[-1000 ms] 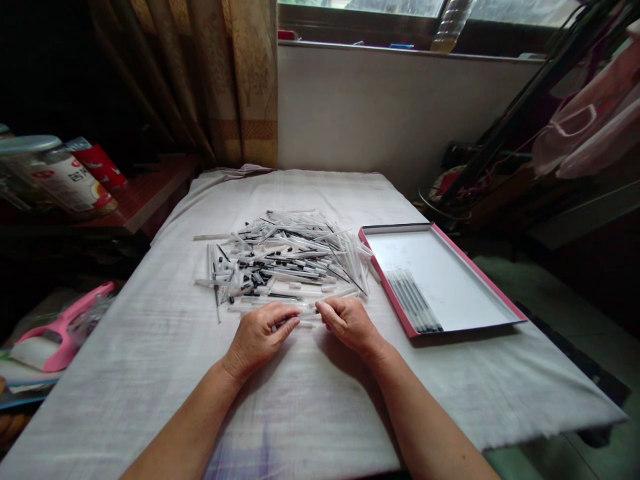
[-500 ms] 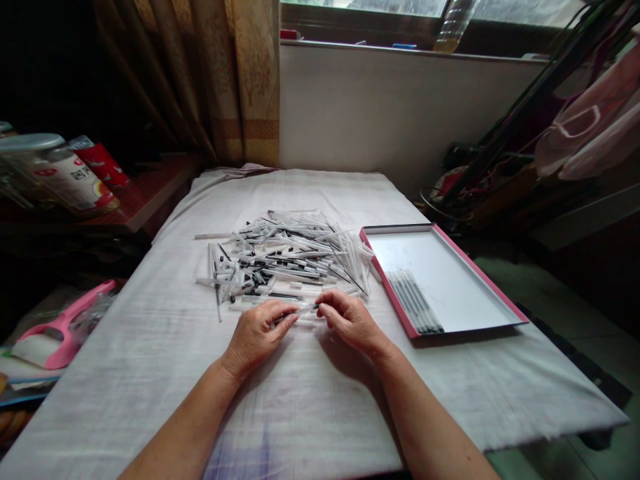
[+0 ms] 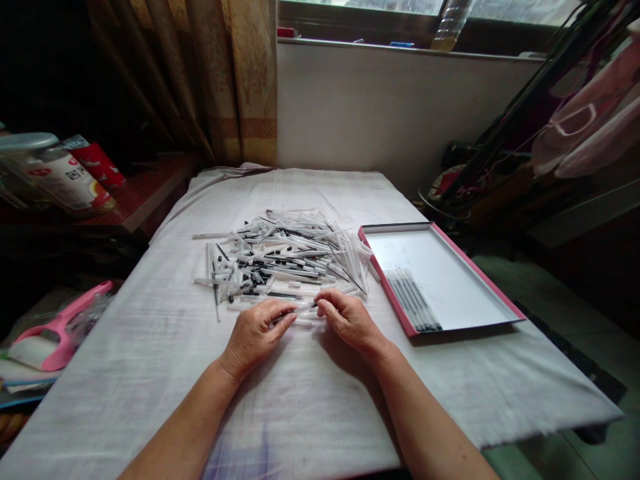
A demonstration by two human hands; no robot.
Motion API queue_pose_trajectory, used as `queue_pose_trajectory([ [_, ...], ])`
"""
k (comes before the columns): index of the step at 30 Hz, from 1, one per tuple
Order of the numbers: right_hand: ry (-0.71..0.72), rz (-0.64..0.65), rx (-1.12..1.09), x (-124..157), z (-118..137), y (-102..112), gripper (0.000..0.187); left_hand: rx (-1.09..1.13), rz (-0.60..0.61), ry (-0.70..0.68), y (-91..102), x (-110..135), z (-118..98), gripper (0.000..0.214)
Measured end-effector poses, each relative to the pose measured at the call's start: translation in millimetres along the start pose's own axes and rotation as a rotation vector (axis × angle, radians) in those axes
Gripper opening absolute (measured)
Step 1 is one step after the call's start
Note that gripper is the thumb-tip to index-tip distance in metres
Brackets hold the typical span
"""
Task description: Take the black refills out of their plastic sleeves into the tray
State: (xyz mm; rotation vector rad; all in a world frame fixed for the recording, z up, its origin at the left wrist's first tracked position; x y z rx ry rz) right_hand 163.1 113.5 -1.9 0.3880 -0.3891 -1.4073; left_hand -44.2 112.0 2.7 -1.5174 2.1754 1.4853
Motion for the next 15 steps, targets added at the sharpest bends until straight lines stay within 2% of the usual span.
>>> queue_pose_trajectory([
  [4, 0.019, 0.036, -0.080, 0.9, 1.5, 0.5, 0.014, -0.004, -0.001, -0.007, 0.6, -0.2, 0.6, 0.016],
  [9, 0.029, 0.017, -0.002, 1.0, 4.8, 0.6, 0.010, -0.001, 0.005, 0.006, 1.1, -0.9, -0.4, 0.016],
  [15, 0.032, -0.017, 0.120, 0.8, 8.2, -0.5, 0.021, 0.014, 0.021, -0.001, 1.5, -2.5, -3.3, 0.016],
])
Point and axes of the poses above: each hand's wrist, its own x-axis away from the middle knuckle, its own y-axis out of the back of the hand, z = x × y, the point moved 2 cm from there along -x, towards the middle knuckle, and after that the axes turned 15 degrees about -y, right-handed, at the moved point
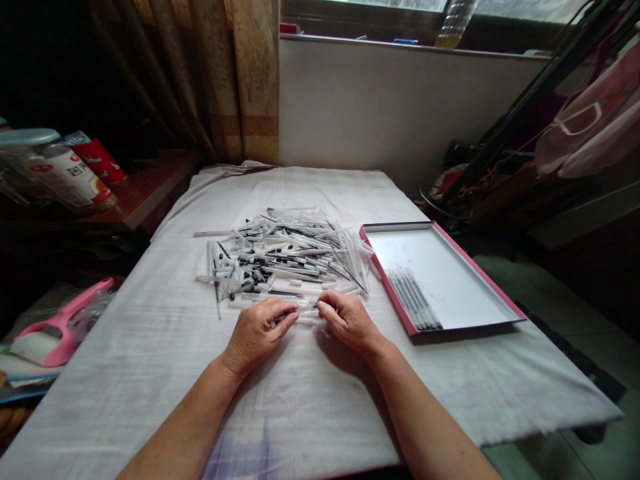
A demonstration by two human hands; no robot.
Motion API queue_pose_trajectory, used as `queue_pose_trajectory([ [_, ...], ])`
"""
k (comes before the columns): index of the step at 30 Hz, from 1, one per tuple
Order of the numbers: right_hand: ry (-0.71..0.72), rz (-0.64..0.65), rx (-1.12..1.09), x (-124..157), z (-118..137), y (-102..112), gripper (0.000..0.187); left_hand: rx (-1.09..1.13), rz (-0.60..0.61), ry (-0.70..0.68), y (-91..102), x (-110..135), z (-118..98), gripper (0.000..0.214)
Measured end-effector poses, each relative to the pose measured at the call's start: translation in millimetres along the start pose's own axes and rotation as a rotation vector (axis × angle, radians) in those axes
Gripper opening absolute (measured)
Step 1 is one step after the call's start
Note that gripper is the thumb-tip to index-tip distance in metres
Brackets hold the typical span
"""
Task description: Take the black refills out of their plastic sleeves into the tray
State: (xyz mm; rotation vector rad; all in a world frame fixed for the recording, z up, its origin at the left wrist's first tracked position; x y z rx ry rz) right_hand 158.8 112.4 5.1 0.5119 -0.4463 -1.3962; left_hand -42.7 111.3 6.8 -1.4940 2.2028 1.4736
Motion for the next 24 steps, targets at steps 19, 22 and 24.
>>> queue_pose_trajectory([
  [19, 0.047, 0.084, 0.006, 3.1, -1.1, 2.3, 0.021, -0.031, -0.002, -0.030, 1.8, -0.2, 0.1, 0.015],
  [22, 0.038, 0.087, -0.010, 3.0, 1.0, -0.2, 0.024, -0.079, -0.021, -0.055, 2.6, -0.2, -1.3, 0.015],
  [24, 0.021, 0.084, -0.038, 2.5, 1.8, -1.0, 0.025, -0.095, -0.033, -0.063, 4.5, -0.2, -1.8, 0.014],
])
Point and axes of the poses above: each hand's wrist, its own x-axis away from the middle knuckle, its own y-axis out of the back of the hand, z = x × y, the point moved 2 cm from there along -x, towards the middle knuckle, and after that the axes turned 15 degrees about -y, right-handed, at the moved point
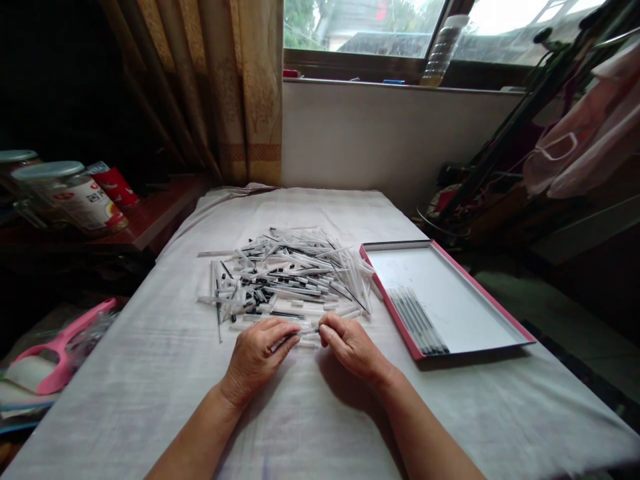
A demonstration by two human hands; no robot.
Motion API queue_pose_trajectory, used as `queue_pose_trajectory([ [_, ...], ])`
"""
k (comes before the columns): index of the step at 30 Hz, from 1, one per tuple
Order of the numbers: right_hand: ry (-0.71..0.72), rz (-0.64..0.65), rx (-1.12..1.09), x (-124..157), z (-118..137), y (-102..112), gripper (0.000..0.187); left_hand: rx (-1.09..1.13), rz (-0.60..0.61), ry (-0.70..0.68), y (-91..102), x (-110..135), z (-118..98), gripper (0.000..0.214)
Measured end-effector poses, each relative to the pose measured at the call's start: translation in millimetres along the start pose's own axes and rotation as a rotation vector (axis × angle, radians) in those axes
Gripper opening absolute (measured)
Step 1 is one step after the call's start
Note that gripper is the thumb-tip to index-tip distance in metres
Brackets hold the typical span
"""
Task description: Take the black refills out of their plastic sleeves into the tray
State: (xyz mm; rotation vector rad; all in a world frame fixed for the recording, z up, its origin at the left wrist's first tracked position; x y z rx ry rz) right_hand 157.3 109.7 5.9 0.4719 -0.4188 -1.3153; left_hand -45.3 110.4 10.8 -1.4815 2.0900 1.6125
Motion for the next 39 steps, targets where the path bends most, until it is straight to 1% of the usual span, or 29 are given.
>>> queue_pose_trajectory([
  [2, -0.026, -0.014, -0.058, -1, -1, 1, 0.028, 0.017, -0.027, 0.029, 3.1, 0, 2, 0.016],
  [3, -0.046, -0.020, -0.106, -2, -2, 2, 0.030, 0.041, -0.056, 0.066, 5.0, 0, 4, 0.020],
  [5, -0.097, -0.035, -0.240, -4, -4, 4, 0.033, 0.124, -0.151, 0.195, 8.7, 0, 11, 0.031],
  [8, -0.152, -0.060, -0.445, -7, -7, 6, 0.036, 0.369, -0.309, 0.440, 10.0, 1, 20, 0.048],
  [10, -0.155, -0.050, -0.500, -8, -6, 4, 0.036, 0.540, -0.359, 0.562, 7.6, 1, 23, 0.051],
  [13, -0.147, 0.000, -0.461, -6, -2, -2, 0.035, 0.703, -0.405, 0.647, 3.6, -1, 21, 0.046],
  [18, -0.088, 0.074, -0.230, -1, 5, -13, 0.032, 0.916, -0.563, 0.728, 2.0, -4, 12, 0.047],
  [20, -0.070, 0.107, -0.159, 0, 6, -15, 0.030, 0.983, -0.601, 0.750, 2.7, -6, 9, 0.048],
  [22, -0.061, 0.110, -0.102, 0, 4, -16, 0.030, 1.012, -0.594, 0.764, 2.7, -7, 8, 0.048],
  [24, -0.050, 0.055, -0.034, -2, 0, -12, 0.031, 0.994, -0.550, 0.752, 1.8, -7, 7, 0.047],
  [28, -0.048, -0.211, 0.188, -8, -11, 6, 0.028, 0.878, -0.419, 0.721, -2.9, -5, 8, 0.045],
  [30, -0.094, -0.295, 0.338, -12, -13, 17, 0.023, 0.808, -0.342, 0.720, -5.5, -4, 9, 0.046],
  [31, -0.128, -0.307, 0.419, -14, -13, 21, 0.021, 0.776, -0.305, 0.716, -6.5, -4, 10, 0.046],
  [33, -0.191, -0.283, 0.592, -19, -9, 29, 0.021, 0.725, -0.238, 0.703, -7.8, -3, 10, 0.045],
  [35, -0.227, -0.218, 0.754, -25, -2, 33, 0.023, 0.687, -0.184, 0.697, -8.3, -3, 10, 0.044],
  [39, -0.219, -0.075, 0.966, -39, 11, 35, 0.023, 0.632, -0.108, 0.689, -8.2, -1, 9, 0.043],
])
Point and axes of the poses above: each hand's wrist, its own x-axis away from the middle knuckle, its own y-axis out of the back of the hand, z = x × y, the point moved 2 cm from there along -x, towards the middle knuckle, and after that the axes turned 15 degrees about -y, right-handed, at the moved point
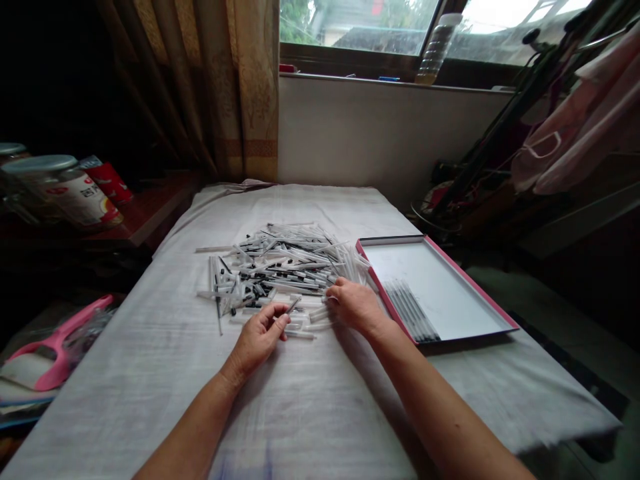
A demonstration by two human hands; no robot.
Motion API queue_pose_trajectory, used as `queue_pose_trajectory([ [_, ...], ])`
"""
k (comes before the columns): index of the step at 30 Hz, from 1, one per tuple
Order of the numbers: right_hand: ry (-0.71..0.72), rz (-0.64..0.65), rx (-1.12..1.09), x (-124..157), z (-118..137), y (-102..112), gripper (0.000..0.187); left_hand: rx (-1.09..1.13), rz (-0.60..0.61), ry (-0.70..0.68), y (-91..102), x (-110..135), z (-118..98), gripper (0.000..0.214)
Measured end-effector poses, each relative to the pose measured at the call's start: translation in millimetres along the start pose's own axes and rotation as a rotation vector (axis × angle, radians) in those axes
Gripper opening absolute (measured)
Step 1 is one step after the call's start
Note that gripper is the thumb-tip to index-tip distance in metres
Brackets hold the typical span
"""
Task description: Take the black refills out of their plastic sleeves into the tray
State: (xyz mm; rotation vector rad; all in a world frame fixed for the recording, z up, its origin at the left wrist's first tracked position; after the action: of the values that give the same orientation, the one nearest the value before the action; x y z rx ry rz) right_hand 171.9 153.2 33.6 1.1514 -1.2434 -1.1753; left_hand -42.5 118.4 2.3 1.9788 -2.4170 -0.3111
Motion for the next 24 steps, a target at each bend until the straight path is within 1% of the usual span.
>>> queue_pose_trajectory([
  [3, 0.062, 0.026, 0.099, -8, 5, 4, 0.024, -0.032, 0.024, -0.003, -0.3, 1, 0, 0.042],
  [8, 0.153, 0.034, 0.158, -14, 12, -1, 0.025, -0.062, 0.029, -0.022, -1.2, 2, 3, 0.043],
  [12, 0.189, 0.022, 0.147, -12, 10, -2, 0.028, -0.068, 0.030, -0.037, -2.7, 1, 5, 0.044],
  [15, 0.215, -0.018, 0.043, -8, 3, 1, 0.030, -0.074, 0.019, -0.064, -3.1, 1, 7, 0.043],
  [17, 0.164, -0.085, -0.183, -2, -3, 1, 0.030, -0.087, 0.015, -0.088, -3.0, 1, 8, 0.042],
  [19, 0.052, -0.134, -0.563, 5, -9, -4, 0.025, -0.108, 0.027, -0.108, -3.2, 1, 9, 0.041],
  [20, -0.010, -0.126, -0.783, 9, -10, -8, 0.022, -0.124, 0.035, -0.120, -3.5, 1, 10, 0.040],
  [22, -0.130, -0.029, -1.196, 19, -9, -20, 0.020, -0.180, 0.045, -0.167, -4.1, 2, 10, 0.037],
  [24, -0.220, 0.118, -1.482, 28, -3, -31, 0.025, -0.262, 0.063, -0.246, -5.2, 3, 7, 0.032],
])
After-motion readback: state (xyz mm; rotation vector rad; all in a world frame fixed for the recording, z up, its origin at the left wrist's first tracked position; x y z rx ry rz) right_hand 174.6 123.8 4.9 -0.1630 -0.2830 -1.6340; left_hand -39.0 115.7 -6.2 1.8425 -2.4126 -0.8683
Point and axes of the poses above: each hand's wrist, its own x-axis away from the middle knuckle, its own y-axis out of the back of the hand, z = x × y, the point moved 2 cm from there along -x, towards the middle knuckle, and after that the axes turned 15 degrees about -y, right-handed, at the moved point
